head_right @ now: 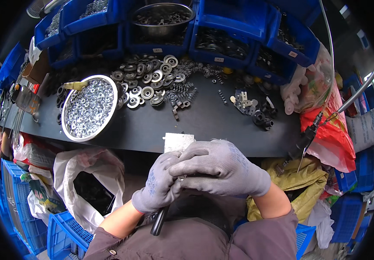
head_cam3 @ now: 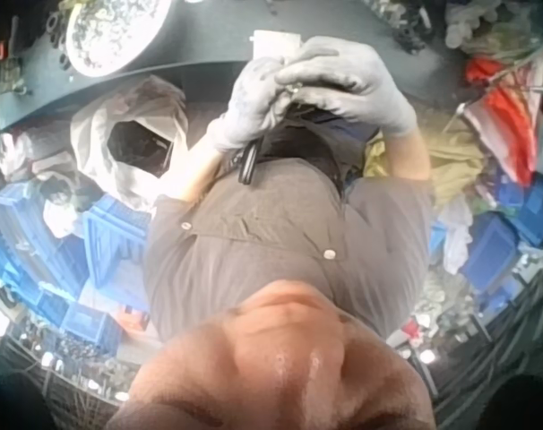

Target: The person assembles metal washers, metal plates, springs, screws, and black plastic housing components using a jig, pneumatic screwdriver, and wrench at a workstation.

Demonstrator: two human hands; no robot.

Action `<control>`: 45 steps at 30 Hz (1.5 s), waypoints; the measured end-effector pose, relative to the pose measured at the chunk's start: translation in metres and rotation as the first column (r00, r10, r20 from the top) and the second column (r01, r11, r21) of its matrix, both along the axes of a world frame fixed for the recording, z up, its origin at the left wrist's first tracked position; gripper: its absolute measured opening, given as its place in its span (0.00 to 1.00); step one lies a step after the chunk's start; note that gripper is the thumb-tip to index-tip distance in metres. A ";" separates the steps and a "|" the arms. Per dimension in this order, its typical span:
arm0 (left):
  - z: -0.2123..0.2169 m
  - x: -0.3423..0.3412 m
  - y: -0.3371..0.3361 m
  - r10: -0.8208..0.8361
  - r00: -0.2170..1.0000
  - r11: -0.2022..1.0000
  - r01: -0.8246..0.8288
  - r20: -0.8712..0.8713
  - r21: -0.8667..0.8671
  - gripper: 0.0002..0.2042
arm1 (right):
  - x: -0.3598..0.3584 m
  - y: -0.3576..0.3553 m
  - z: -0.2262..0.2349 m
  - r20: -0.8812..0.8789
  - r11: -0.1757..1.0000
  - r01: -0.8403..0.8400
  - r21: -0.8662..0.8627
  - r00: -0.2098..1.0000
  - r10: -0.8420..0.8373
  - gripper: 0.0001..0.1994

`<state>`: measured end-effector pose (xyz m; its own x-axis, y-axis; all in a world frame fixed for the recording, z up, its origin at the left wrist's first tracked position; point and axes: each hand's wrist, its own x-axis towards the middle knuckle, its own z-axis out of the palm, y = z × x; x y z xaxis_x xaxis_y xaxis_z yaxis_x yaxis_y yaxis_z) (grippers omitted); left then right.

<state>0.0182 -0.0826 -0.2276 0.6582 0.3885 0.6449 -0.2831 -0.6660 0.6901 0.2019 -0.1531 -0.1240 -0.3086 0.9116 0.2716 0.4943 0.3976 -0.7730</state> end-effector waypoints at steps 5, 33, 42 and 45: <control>-0.001 -0.001 0.002 -0.018 0.999 1.000 0.018 -0.049 0.013 0.10 | -0.007 -0.003 0.006 0.078 0.998 0.058 0.019 0.995 -0.060 0.12; -0.006 0.002 0.000 -0.005 1.000 1.000 0.005 0.029 -0.017 0.07 | -0.011 -0.011 0.039 0.270 0.970 0.220 -0.100 0.945 -0.186 0.12; -0.004 0.002 0.001 -0.034 0.999 0.999 0.034 0.001 -0.028 0.08 | -0.020 -0.009 0.026 0.177 0.981 0.172 -0.086 0.972 -0.155 0.13; -0.003 0.002 0.001 -0.018 1.000 1.000 0.018 0.017 -0.009 0.10 | -0.019 -0.008 0.031 0.213 0.984 0.156 -0.086 0.968 -0.135 0.13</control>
